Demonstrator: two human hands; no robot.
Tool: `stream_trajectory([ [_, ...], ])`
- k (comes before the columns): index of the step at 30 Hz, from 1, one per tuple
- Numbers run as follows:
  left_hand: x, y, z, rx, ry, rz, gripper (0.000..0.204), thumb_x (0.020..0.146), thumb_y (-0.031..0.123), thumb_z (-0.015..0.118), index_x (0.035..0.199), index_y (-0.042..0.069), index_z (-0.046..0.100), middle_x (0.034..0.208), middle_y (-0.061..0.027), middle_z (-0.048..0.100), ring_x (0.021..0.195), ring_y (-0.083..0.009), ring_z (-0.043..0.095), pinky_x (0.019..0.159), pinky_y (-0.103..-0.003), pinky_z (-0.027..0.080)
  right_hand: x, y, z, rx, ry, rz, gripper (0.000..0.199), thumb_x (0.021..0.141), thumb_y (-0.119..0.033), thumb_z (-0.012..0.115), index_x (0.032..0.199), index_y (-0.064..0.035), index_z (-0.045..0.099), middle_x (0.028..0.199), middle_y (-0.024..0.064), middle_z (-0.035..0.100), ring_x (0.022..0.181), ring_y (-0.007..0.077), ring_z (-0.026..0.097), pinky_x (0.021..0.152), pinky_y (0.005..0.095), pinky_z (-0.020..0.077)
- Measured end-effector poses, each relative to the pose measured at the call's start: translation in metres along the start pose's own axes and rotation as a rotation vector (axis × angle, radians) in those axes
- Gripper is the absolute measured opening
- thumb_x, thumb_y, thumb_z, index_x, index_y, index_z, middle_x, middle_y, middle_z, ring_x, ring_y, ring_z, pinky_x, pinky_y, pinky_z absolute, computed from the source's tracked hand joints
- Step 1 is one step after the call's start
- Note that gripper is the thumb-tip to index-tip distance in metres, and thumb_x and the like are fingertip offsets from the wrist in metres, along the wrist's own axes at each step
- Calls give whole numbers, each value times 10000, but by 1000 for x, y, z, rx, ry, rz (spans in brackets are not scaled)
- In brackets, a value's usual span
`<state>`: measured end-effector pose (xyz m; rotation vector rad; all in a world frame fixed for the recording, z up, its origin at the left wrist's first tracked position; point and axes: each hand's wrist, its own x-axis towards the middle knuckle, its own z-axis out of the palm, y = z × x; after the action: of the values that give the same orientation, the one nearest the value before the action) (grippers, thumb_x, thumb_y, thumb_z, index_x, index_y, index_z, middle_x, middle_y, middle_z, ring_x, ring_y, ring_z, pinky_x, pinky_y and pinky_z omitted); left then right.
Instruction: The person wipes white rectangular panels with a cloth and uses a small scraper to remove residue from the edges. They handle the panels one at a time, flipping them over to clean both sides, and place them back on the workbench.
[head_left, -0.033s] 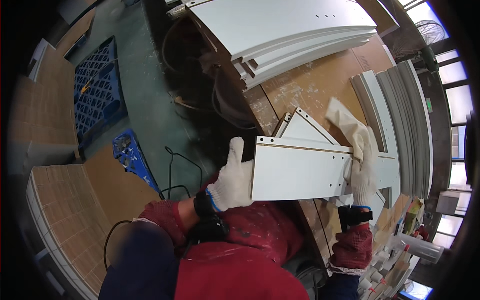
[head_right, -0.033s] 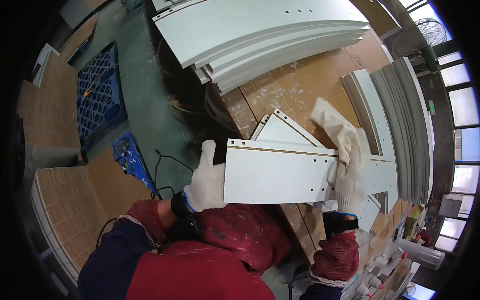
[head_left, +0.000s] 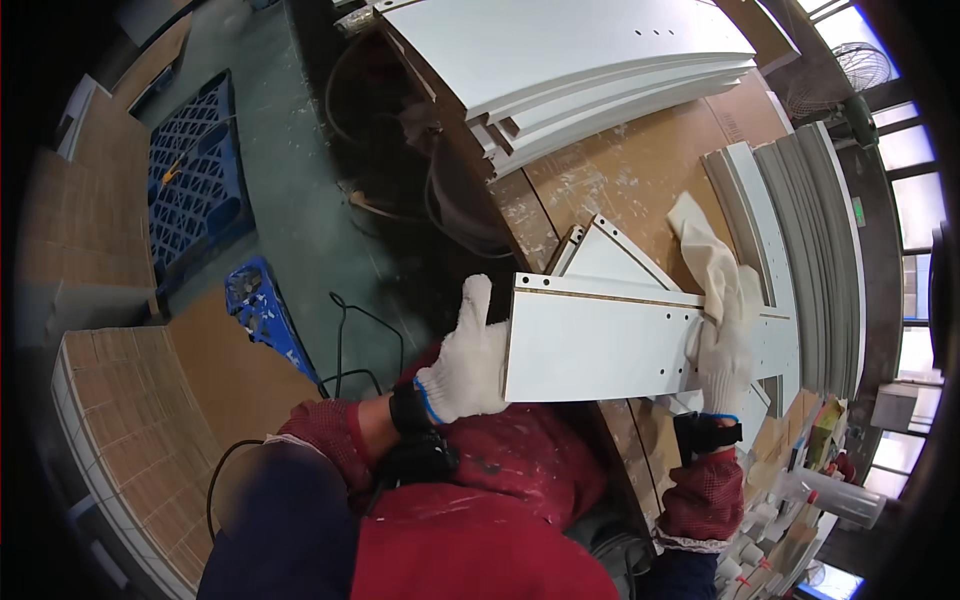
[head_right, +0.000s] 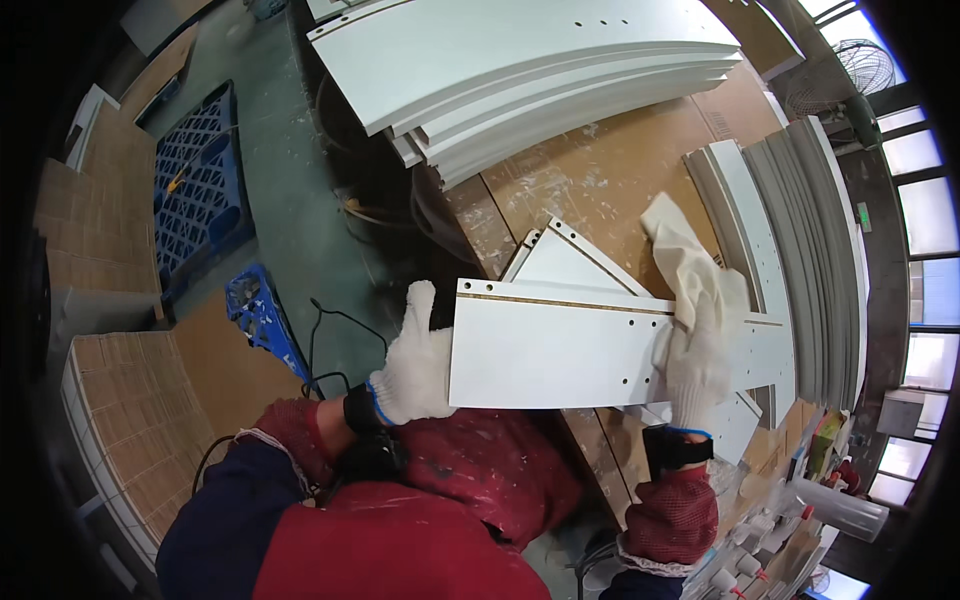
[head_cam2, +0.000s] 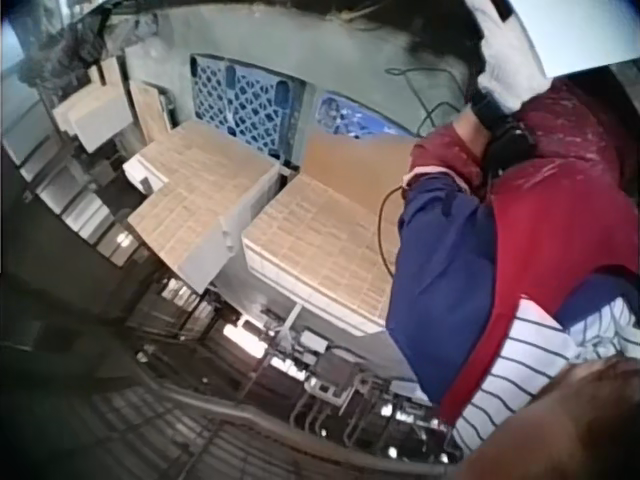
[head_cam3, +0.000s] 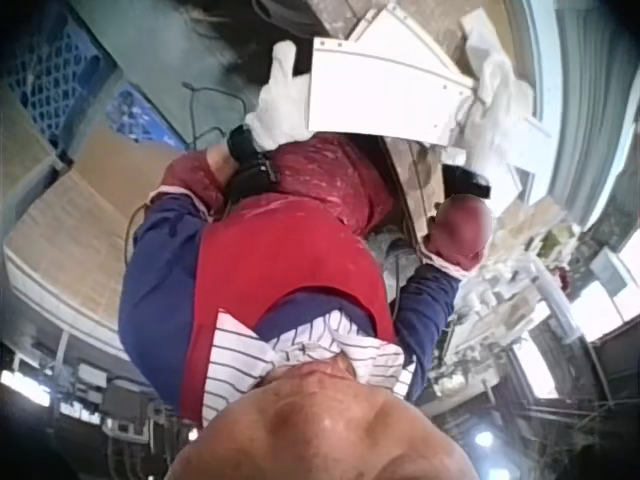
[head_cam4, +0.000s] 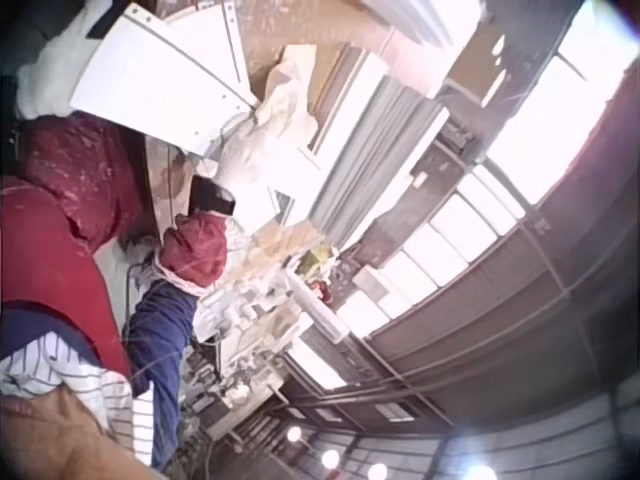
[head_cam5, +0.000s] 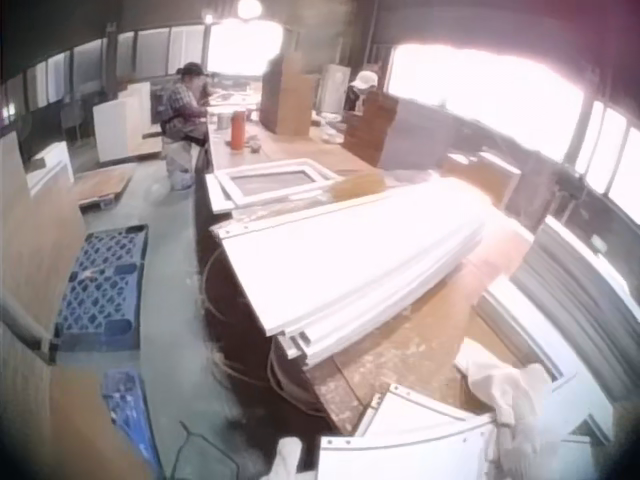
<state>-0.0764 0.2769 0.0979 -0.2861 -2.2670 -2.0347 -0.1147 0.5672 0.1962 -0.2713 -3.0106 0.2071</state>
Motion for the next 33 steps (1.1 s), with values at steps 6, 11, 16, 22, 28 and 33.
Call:
stream_trajectory([
  [6, -9, -13, -2, -233, -111, -139, 623, 907, 402, 567, 1387, 59, 368, 1383, -116, 447, 1273, -262, 440, 1072, -380, 371, -51, -138, 24, 34, -257, -510, 523, 813, -217, 628, 1303, -94, 495, 962, 169, 641, 803, 348, 640, 718, 431, 515],
  [11, -12, -9, -8, -268, -334, -118, 720, 933, 568, 453, 1412, 44, 338, 1408, -127, 437, 1278, -254, 442, 1083, -382, 356, -76, -143, 15, 60, -381, -559, 580, 788, -286, 669, 1317, -132, 487, 830, 151, 613, 659, 336, 625, 594, 445, 501],
  [16, 3, 2, -2, -1964, -463, -739, 939, 872, 768, 237, 1452, 36, 327, 1424, -119, 448, 1314, -269, 406, 1098, -390, 300, -42, 47, 19, -70, 71, -103, 584, 869, -197, 599, 1417, -162, 403, 1151, 123, 647, 885, 323, 665, 779, 417, 530],
  [22, 14, 24, -2, -1330, -444, -836, 581, 936, 295, 583, 1379, -26, 386, 1359, -145, 502, 1227, -269, 517, 1068, -399, 386, -52, 274, -32, 19, 83, 615, 436, 939, -329, 478, 1318, -113, 483, 1018, 189, 671, 812, 300, 679, 647, 420, 533],
  [28, 1, 2, -10, -747, -430, -686, 478, 828, 44, 580, 1284, -49, 471, 1171, -145, 599, 1050, -248, 612, 921, -368, 494, -95, 287, -34, 735, 512, 888, 309, 944, -313, 471, 1081, -62, 586, 775, 82, 612, 525, 198, 584, 371, 334, 417],
  [33, -14, 20, -45, -785, -186, -741, 422, 782, 55, 593, 1179, -67, 522, 1108, -151, 617, 988, -297, 640, 843, -425, 552, -117, 275, -28, 839, 444, 1034, 309, 906, -340, 518, 1017, -68, 611, 771, 69, 614, 548, 192, 578, 387, 335, 409],
])
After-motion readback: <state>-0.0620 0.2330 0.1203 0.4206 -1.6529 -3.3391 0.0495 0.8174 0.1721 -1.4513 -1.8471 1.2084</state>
